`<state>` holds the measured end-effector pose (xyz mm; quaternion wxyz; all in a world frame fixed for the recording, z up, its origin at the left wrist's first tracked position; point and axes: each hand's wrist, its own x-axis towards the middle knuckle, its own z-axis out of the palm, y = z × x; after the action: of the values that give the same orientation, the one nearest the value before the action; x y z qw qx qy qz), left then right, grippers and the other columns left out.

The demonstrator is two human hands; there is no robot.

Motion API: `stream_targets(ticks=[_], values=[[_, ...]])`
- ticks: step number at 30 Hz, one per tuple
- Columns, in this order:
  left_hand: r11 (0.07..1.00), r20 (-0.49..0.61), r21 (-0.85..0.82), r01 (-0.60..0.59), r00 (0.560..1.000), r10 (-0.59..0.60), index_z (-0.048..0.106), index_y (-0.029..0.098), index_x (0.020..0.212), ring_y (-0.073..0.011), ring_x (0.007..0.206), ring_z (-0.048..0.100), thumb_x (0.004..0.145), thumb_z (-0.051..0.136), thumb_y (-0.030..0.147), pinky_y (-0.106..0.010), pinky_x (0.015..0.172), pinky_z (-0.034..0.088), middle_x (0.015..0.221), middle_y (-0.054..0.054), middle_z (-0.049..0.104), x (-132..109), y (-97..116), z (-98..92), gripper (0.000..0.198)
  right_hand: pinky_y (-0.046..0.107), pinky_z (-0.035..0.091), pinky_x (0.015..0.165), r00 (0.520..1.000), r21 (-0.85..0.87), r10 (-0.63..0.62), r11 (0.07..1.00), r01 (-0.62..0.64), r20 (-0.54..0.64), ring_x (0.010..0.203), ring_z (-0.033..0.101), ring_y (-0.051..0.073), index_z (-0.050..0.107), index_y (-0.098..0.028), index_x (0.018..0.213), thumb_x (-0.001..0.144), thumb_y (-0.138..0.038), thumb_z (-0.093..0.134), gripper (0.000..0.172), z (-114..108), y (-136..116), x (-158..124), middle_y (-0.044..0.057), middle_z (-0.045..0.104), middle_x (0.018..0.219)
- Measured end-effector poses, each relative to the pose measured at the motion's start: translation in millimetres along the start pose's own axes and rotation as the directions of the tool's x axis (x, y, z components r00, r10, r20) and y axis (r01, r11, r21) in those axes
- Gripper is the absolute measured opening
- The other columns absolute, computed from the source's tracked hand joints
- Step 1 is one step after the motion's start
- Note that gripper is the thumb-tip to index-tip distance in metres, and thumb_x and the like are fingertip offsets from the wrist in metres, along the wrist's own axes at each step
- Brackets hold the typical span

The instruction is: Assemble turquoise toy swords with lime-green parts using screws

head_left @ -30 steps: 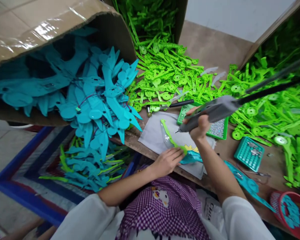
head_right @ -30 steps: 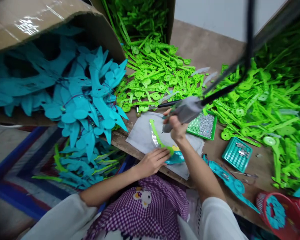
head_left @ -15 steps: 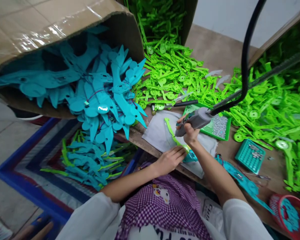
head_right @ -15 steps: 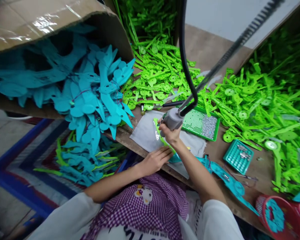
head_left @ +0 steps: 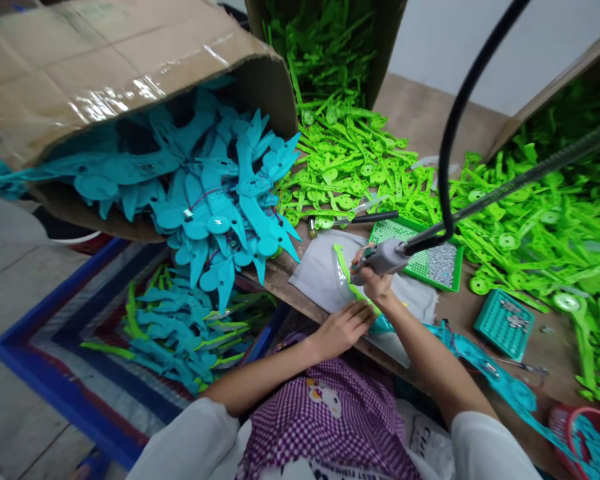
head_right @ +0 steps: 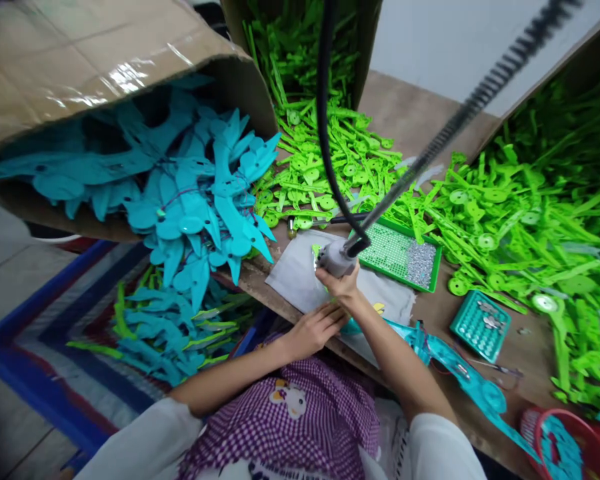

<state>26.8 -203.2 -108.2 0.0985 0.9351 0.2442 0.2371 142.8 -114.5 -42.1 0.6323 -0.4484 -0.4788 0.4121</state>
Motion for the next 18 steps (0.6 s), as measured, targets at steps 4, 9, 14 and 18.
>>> stream_targets(ticks=[4,9,14,18], values=[[0.999,0.003,0.040,0.007,1.000,-0.007,0.049,0.009,0.132,-0.0231,0.133,0.043,0.094,0.045,0.019,-0.039,0.109,0.041,0.134,-0.014,0.055,-2,0,-4.9,0.039,0.025,0.042,0.038,0.979,0.105,-0.081,0.989,0.102,-0.189,0.039,0.050,0.011,0.058,-0.020,0.071,0.066,-0.073,0.055,0.054,-15,-30,8,-0.004,0.053,0.054],[0.996,-0.006,0.042,0.077,0.997,-0.077,0.048,0.012,0.133,-0.0226,0.131,0.044,0.094,0.045,0.018,-0.038,0.108,0.042,0.133,-0.010,0.056,-11,-7,-17.5,0.040,0.024,0.042,0.038,0.933,0.058,-0.144,0.983,0.172,-0.330,0.040,0.052,0.011,0.061,-0.019,0.067,0.057,-0.073,0.065,0.055,-55,-57,4,-0.003,0.054,0.059],[0.981,0.120,-0.074,0.178,0.978,-0.169,0.044,0.019,0.137,-0.0290,0.133,0.041,0.084,0.063,0.037,-0.045,0.106,0.042,0.140,-0.016,0.049,-12,-20,-41.6,0.059,0.027,0.040,0.033,0.893,-0.038,-0.104,0.995,0.097,-0.437,0.035,0.051,0.014,0.063,-0.018,0.061,0.051,-0.073,0.067,0.056,-76,-57,-16,-0.001,0.055,0.056],[0.958,0.239,-0.149,0.244,0.949,-0.205,0.029,0.023,0.145,-0.0340,0.139,0.029,0.078,0.067,0.049,-0.063,0.108,0.025,0.143,-0.017,0.044,-5,-38,-58.5,0.081,0.031,0.043,0.036,0.871,-0.099,-0.134,0.990,0.098,-0.473,0.036,0.051,0.016,0.065,-0.018,0.060,0.049,-0.076,0.066,0.059,-81,-59,-36,-0.001,0.054,0.051]])
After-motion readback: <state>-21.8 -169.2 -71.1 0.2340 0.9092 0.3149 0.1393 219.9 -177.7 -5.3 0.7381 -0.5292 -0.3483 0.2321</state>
